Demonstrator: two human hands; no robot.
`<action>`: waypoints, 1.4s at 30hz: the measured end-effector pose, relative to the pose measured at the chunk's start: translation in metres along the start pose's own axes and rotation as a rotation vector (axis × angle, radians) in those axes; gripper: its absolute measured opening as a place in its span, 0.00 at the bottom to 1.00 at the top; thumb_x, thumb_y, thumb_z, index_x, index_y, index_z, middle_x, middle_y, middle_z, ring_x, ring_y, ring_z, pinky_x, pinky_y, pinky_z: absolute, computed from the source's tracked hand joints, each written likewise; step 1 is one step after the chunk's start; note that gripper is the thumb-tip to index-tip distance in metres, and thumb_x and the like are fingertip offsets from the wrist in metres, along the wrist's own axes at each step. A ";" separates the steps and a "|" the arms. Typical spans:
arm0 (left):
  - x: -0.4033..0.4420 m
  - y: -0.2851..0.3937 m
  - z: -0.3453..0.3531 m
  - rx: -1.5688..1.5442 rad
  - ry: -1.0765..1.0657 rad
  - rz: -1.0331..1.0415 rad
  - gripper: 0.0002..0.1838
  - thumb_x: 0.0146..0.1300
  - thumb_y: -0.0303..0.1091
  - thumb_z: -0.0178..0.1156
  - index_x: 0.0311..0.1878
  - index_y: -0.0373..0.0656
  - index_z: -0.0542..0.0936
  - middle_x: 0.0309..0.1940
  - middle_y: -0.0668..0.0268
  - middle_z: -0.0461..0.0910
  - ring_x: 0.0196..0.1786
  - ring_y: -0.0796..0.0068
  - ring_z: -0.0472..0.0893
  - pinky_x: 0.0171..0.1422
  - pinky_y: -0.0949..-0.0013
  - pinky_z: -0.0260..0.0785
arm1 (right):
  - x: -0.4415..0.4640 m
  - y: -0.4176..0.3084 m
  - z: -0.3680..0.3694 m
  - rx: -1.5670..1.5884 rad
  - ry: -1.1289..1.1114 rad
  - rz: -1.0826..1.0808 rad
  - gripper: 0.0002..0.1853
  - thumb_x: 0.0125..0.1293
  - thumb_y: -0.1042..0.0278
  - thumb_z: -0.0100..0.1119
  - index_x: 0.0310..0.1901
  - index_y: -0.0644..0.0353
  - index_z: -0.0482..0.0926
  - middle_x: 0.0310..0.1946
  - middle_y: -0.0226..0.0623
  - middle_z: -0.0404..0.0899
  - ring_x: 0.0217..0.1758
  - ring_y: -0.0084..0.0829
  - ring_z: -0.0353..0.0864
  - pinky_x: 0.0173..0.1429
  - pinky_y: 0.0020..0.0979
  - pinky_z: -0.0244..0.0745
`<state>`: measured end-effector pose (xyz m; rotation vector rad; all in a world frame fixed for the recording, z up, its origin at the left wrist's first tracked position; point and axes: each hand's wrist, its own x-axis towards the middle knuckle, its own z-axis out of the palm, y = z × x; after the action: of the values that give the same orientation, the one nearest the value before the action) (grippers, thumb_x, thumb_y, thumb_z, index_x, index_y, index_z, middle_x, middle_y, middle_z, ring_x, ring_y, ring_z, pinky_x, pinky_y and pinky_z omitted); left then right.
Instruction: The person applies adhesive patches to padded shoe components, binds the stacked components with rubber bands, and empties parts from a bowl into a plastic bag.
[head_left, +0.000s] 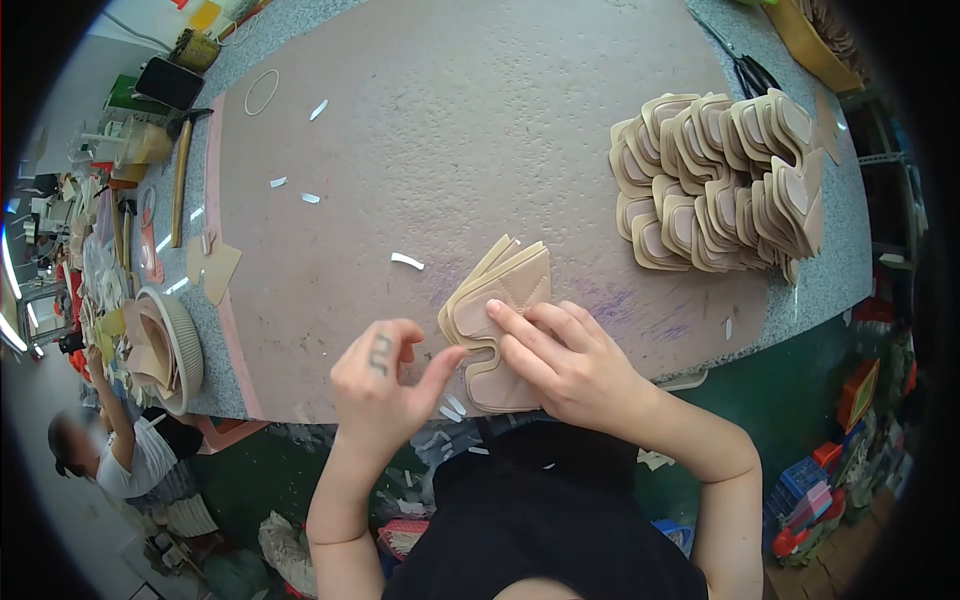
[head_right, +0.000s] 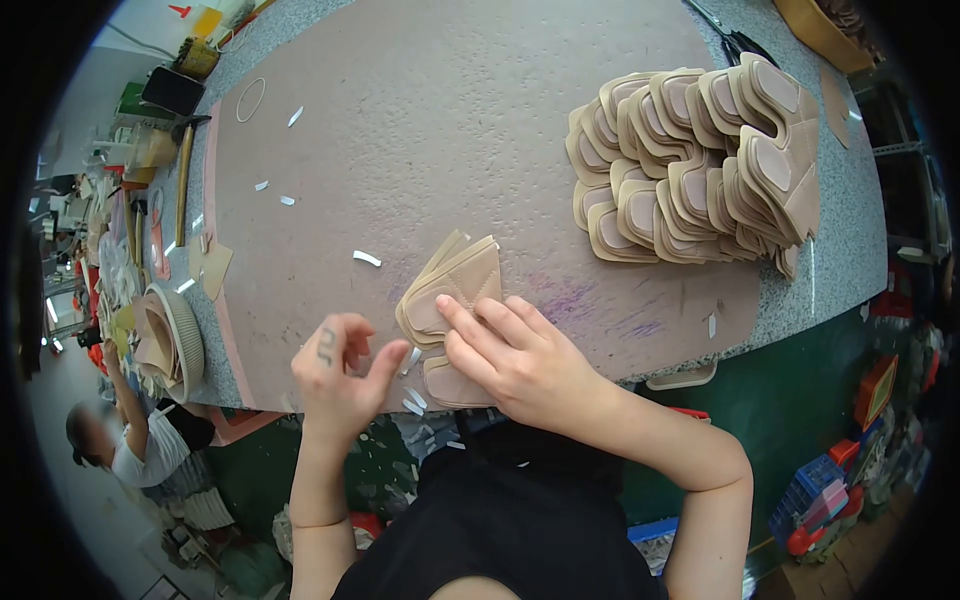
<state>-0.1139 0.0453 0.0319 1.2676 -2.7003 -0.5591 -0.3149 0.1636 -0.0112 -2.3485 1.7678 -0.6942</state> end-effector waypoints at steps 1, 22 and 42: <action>-0.004 0.003 0.003 0.060 0.094 0.212 0.19 0.67 0.43 0.71 0.55 0.44 0.86 0.48 0.59 0.85 0.50 0.67 0.82 0.51 0.64 0.71 | 0.000 -0.001 -0.001 -0.010 -0.004 -0.002 0.17 0.62 0.65 0.61 0.52 0.61 0.79 0.66 0.45 0.78 0.59 0.38 0.77 0.63 0.38 0.73; 0.011 -0.016 0.002 -0.483 0.033 0.217 0.26 0.61 0.39 0.73 0.63 0.51 0.80 0.49 0.70 0.85 0.55 0.69 0.79 0.68 0.60 0.57 | -0.026 0.013 -0.092 0.682 0.356 0.552 0.14 0.70 0.80 0.60 0.56 0.71 0.79 0.49 0.39 0.83 0.51 0.26 0.82 0.57 0.28 0.74; 0.086 -0.239 -0.072 -0.339 0.738 -0.322 0.15 0.65 0.37 0.74 0.45 0.39 0.81 0.30 0.70 0.83 0.31 0.81 0.80 0.38 0.76 0.72 | 0.020 0.037 -0.110 0.032 0.396 0.229 0.19 0.64 0.77 0.69 0.57 0.63 0.82 0.46 0.41 0.80 0.50 0.37 0.79 0.54 0.36 0.75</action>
<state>0.0208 -0.1801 0.0052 1.4465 -1.7428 -0.4334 -0.3903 0.1525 0.0792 -2.0434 2.1135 -1.2014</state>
